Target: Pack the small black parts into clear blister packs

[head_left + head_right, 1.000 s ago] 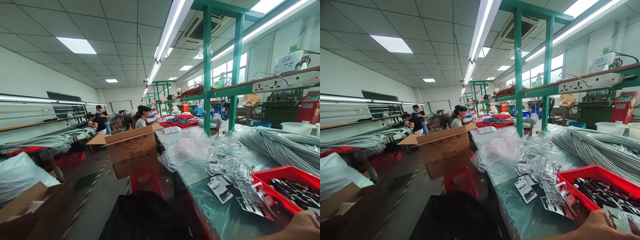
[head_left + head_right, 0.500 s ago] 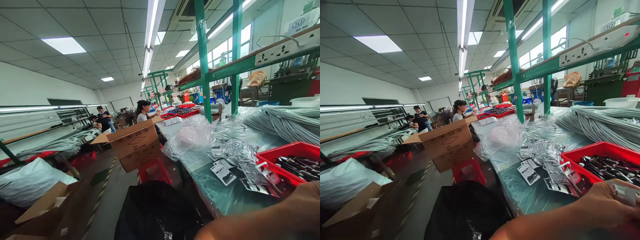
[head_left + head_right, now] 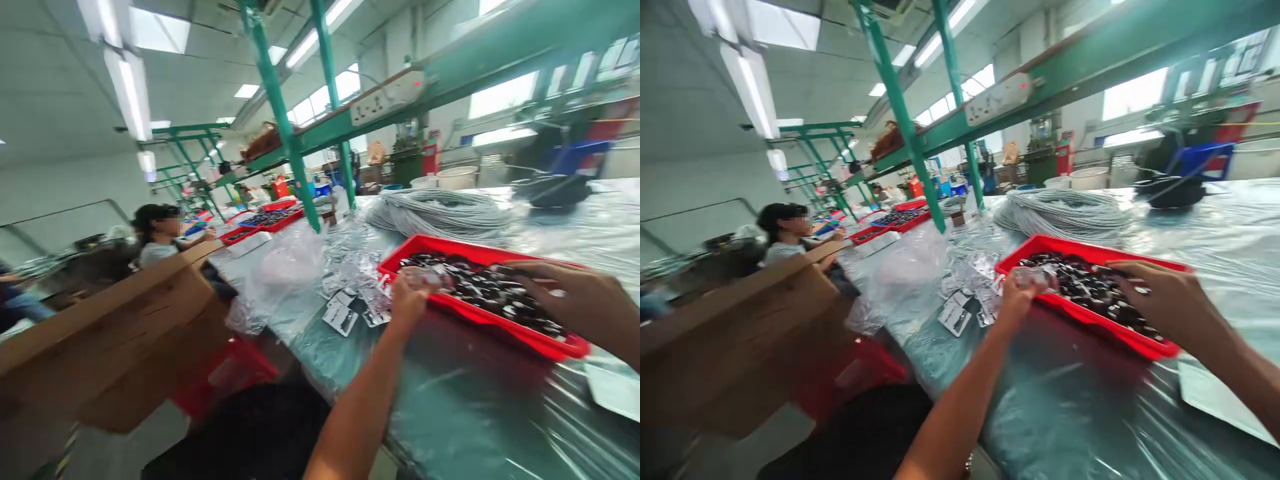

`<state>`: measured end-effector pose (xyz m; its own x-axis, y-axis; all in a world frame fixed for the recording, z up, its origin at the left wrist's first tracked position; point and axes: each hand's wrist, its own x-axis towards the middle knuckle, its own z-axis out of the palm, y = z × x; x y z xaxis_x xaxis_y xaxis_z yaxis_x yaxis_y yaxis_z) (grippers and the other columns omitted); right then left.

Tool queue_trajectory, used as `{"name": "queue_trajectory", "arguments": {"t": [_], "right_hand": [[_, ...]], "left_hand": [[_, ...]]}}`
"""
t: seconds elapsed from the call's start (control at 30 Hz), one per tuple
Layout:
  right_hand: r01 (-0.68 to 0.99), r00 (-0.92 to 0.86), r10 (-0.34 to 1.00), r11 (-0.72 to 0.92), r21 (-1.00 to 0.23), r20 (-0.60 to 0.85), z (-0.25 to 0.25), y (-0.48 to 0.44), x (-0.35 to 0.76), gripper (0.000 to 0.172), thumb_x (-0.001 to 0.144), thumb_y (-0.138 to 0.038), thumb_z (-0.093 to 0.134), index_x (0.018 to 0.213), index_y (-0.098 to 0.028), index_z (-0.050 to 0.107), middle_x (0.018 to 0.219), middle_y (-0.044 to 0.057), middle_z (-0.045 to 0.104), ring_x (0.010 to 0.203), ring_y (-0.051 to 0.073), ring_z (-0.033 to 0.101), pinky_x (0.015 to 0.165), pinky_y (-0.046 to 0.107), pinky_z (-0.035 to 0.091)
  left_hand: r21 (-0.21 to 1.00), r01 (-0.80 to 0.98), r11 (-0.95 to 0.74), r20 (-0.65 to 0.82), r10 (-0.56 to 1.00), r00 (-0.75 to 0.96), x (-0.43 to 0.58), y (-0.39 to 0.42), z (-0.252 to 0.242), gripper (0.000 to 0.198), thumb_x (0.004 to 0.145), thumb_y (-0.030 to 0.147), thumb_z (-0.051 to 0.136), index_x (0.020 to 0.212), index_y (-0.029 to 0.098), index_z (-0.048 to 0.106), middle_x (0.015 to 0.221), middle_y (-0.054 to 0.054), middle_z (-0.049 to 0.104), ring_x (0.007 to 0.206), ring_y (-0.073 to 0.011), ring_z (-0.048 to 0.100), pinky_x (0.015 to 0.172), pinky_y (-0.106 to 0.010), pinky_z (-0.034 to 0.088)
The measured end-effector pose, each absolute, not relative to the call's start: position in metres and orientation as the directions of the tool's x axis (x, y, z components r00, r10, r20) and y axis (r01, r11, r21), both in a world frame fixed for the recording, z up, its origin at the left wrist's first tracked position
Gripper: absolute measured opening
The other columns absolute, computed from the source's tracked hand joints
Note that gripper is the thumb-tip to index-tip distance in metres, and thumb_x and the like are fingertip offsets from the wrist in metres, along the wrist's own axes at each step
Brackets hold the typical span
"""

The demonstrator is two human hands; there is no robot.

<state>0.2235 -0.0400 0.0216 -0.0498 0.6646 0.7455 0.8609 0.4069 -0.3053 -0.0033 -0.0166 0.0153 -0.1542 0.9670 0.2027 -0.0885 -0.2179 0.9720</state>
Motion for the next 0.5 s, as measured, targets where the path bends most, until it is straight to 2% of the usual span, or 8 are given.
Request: {"name": "queue_trajectory", "arguments": {"t": [0.1, 0.17, 0.23, 0.3, 0.37, 0.43, 0.5], "right_hand": [[0.929, -0.021, 0.693, 0.280, -0.242, 0.721, 0.033, -0.043, 0.238, 0.031, 0.090, -0.026, 0.049, 0.112, -0.019, 0.069, 0.117, 0.017, 0.068, 0.111, 0.033, 0.064, 0.088, 0.050, 0.054], [0.932, 0.024, 0.662, 0.256, -0.257, 0.749, 0.048, -0.045, 0.246, 0.034, 0.089, -0.023, 0.048, 0.116, -0.017, 0.067, 0.119, 0.016, 0.066, 0.112, 0.031, 0.064, 0.092, 0.048, 0.054], [0.939, 0.077, 0.680, 0.197, -0.282, 0.729, 0.065, -0.052, 0.257, 0.032, 0.089, -0.021, 0.048, 0.114, -0.015, 0.067, 0.117, 0.015, 0.067, 0.103, 0.028, 0.067, 0.090, 0.044, 0.055], [0.945, 0.129, 0.753, 0.103, -0.309, 0.645, 0.077, -0.066, 0.273, 0.029, 0.089, -0.021, 0.049, 0.111, -0.015, 0.068, 0.111, 0.013, 0.070, 0.090, 0.024, 0.069, 0.084, 0.039, 0.055], [0.958, 0.165, 0.847, -0.015, -0.286, 0.506, 0.077, -0.084, 0.290, 0.027, 0.090, -0.021, 0.050, 0.108, -0.016, 0.069, 0.106, 0.012, 0.072, 0.084, 0.022, 0.069, 0.082, 0.035, 0.054], [0.973, 0.186, 0.920, -0.125, -0.192, 0.346, 0.065, -0.105, 0.307, 0.024, 0.089, -0.021, 0.053, 0.105, -0.015, 0.070, 0.106, 0.013, 0.072, 0.090, 0.024, 0.068, 0.083, 0.034, 0.051], [0.977, 0.208, 0.961, -0.195, -0.084, 0.181, 0.046, -0.124, 0.318, 0.020, 0.087, -0.021, 0.058, 0.101, -0.014, 0.071, 0.106, 0.015, 0.072, 0.099, 0.026, 0.067, 0.084, 0.033, 0.049]], "left_hand": [[0.968, -0.111, -0.224, 0.195, 0.955, -0.222, -0.014, 0.005, 0.019, 0.023, 0.067, 0.024, 0.074, 0.087, 0.018, 0.064, 0.084, -0.005, 0.068, 0.085, -0.0203, 0.066, 0.090, -0.036, 0.050], [0.964, -0.128, -0.235, 0.189, 0.936, -0.296, -0.023, 0.018, 0.018, 0.038, 0.076, 0.025, 0.067, 0.112, 0.020, 0.058, 0.104, -0.006, 0.068, 0.103, -0.0214, 0.064, 0.100, -0.036, 0.046], [0.956, -0.125, -0.267, 0.208, 0.910, -0.358, -0.034, 0.028, 0.018, 0.057, 0.078, 0.022, 0.063, 0.132, 0.022, 0.045, 0.130, -0.009, 0.059, 0.123, -0.0217, 0.057, 0.109, -0.035, 0.039], [0.932, 0.089, -0.351, 0.355, 0.836, -0.418, -0.049, 0.036, 0.018, 0.072, 0.074, 0.015, 0.063, 0.141, 0.018, 0.037, 0.151, -0.015, 0.040, 0.141, -0.0239, 0.041, 0.117, -0.036, 0.031], [0.867, 0.338, -0.365, 0.485, 0.773, -0.409, -0.062, 0.043, 0.018, 0.078, 0.070, 0.014, 0.067, 0.142, 0.012, 0.036, 0.160, -0.019, 0.023, 0.151, -0.0286, 0.019, 0.123, -0.041, 0.016], [0.781, 0.474, -0.407, 0.597, 0.709, -0.376, -0.068, 0.047, 0.018, 0.076, 0.072, 0.018, 0.067, 0.141, 0.011, 0.037, 0.161, -0.020, 0.021, 0.152, -0.0330, 0.014, 0.124, -0.048, 0.013], [0.652, 0.574, -0.495, 0.735, 0.599, -0.318, -0.064, 0.044, 0.018, 0.070, 0.074, 0.019, 0.066, 0.139, 0.012, 0.040, 0.159, -0.018, 0.028, 0.150, -0.0354, 0.019, 0.122, -0.055, 0.016]]}}
